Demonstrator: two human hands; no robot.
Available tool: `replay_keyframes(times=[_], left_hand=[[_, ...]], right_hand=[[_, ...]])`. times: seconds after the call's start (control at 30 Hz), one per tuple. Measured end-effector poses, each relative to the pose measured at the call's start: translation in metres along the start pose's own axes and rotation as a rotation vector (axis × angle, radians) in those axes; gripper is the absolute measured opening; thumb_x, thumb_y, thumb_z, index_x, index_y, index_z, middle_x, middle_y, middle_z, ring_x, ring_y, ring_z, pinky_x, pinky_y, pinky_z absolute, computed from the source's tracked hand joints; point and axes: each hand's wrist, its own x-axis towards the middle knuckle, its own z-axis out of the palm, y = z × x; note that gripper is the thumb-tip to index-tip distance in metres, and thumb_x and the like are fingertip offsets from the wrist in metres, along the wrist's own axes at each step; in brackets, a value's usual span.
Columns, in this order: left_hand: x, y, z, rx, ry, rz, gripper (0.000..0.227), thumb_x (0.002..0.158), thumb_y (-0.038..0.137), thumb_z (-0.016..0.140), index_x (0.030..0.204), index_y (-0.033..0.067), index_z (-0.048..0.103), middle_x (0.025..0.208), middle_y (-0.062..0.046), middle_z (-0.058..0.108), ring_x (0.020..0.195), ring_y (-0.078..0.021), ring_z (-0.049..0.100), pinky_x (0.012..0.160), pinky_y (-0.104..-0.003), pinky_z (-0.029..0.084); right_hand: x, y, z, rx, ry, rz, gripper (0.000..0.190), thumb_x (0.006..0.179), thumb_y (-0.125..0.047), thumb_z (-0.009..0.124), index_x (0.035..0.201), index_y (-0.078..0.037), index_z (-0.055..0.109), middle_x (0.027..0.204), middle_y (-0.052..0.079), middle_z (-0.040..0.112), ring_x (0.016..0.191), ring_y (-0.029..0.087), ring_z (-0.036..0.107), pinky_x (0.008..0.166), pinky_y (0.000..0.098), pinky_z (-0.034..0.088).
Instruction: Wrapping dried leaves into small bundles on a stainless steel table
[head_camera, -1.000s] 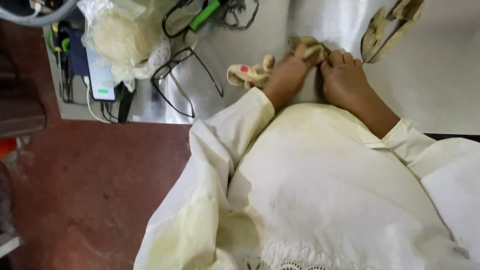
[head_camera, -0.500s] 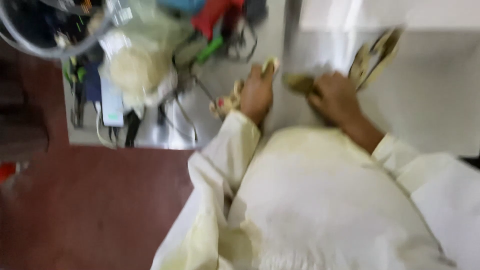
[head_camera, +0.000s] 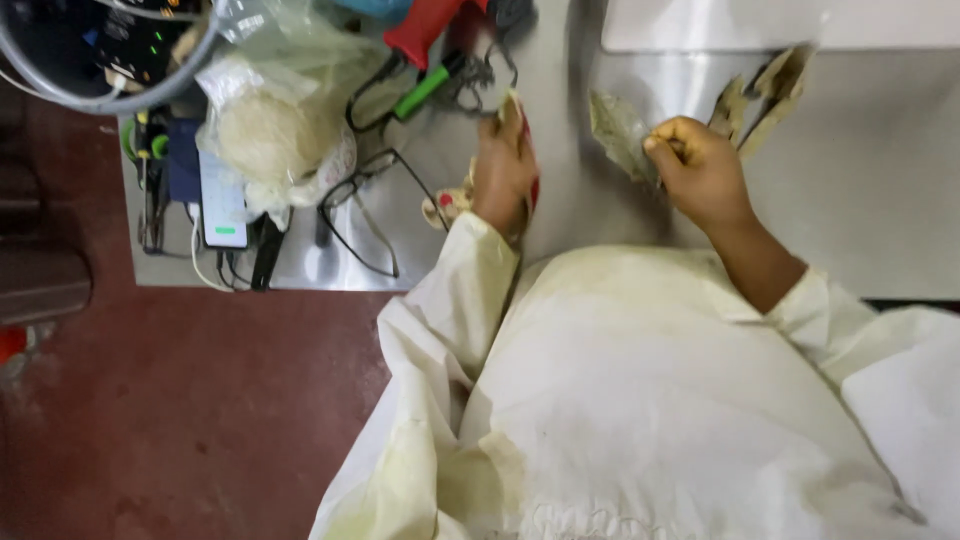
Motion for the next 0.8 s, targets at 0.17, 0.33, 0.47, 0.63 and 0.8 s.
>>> replay_keyframes(times=[0.17, 0.33, 0.47, 0.63, 0.8], left_hand=[[-0.025, 0.070, -0.033, -0.089, -0.218, 0.054, 0.084, 0.096, 0.000, 0.051, 0.162, 0.0351, 0.013, 0.163, -0.031, 0.021, 0.116, -0.0345, 0.053, 0.097, -0.043, 0.054], [-0.042, 0.087, 0.012, 0.238, -0.244, 0.422, 0.057, 0.090, 0.010, 0.063, 0.141, 0.0359, 0.056, 0.126, -0.010, 0.048, 0.091, -0.0406, 0.060, 0.071, -0.057, 0.054], [-0.025, 0.064, 0.030, 0.487, -0.137, 0.415, 0.036, 0.098, 0.027, 0.053, 0.132, 0.0319, 0.063, 0.117, -0.009, 0.049, 0.079, -0.0338, 0.057, 0.058, -0.048, 0.053], [-0.013, 0.047, 0.021, 0.405, 0.069, 0.422, 0.039, 0.099, 0.012, 0.063, 0.138, 0.0162, 0.061, 0.110, -0.014, 0.047, 0.069, -0.0364, 0.054, 0.049, -0.050, 0.049], [-0.025, 0.114, -0.055, 0.011, -0.316, 0.097, 0.039, 0.109, 0.013, 0.044, 0.144, 0.0247, 0.055, 0.126, -0.012, 0.048, 0.084, -0.0269, 0.062, 0.064, -0.040, 0.057]], right_hand=[[0.007, 0.053, 0.030, -0.155, 0.040, -0.061, 0.008, 0.105, -0.016, 0.066, 0.100, -0.010, 0.069, 0.086, 0.004, 0.070, 0.075, 0.019, 0.063, 0.067, 0.0371, 0.046], [0.007, 0.058, 0.038, -0.240, -0.011, 0.016, 0.008, 0.096, -0.022, 0.067, 0.093, -0.014, 0.068, 0.072, 0.002, 0.065, 0.065, 0.020, 0.058, 0.061, 0.0387, 0.043], [0.005, 0.058, 0.040, -0.325, -0.026, 0.030, 0.011, 0.094, -0.024, 0.066, 0.088, -0.015, 0.065, 0.072, 0.003, 0.067, 0.063, 0.024, 0.060, 0.058, 0.0427, 0.043], [0.003, 0.058, 0.035, -0.343, -0.061, 0.048, 0.011, 0.092, -0.020, 0.065, 0.083, -0.015, 0.064, 0.073, 0.003, 0.065, 0.064, 0.022, 0.058, 0.054, 0.0420, 0.040], [0.002, 0.057, 0.036, -0.309, -0.026, 0.018, 0.008, 0.093, -0.019, 0.068, 0.086, -0.015, 0.066, 0.072, 0.002, 0.065, 0.062, 0.019, 0.057, 0.053, 0.0399, 0.039]])
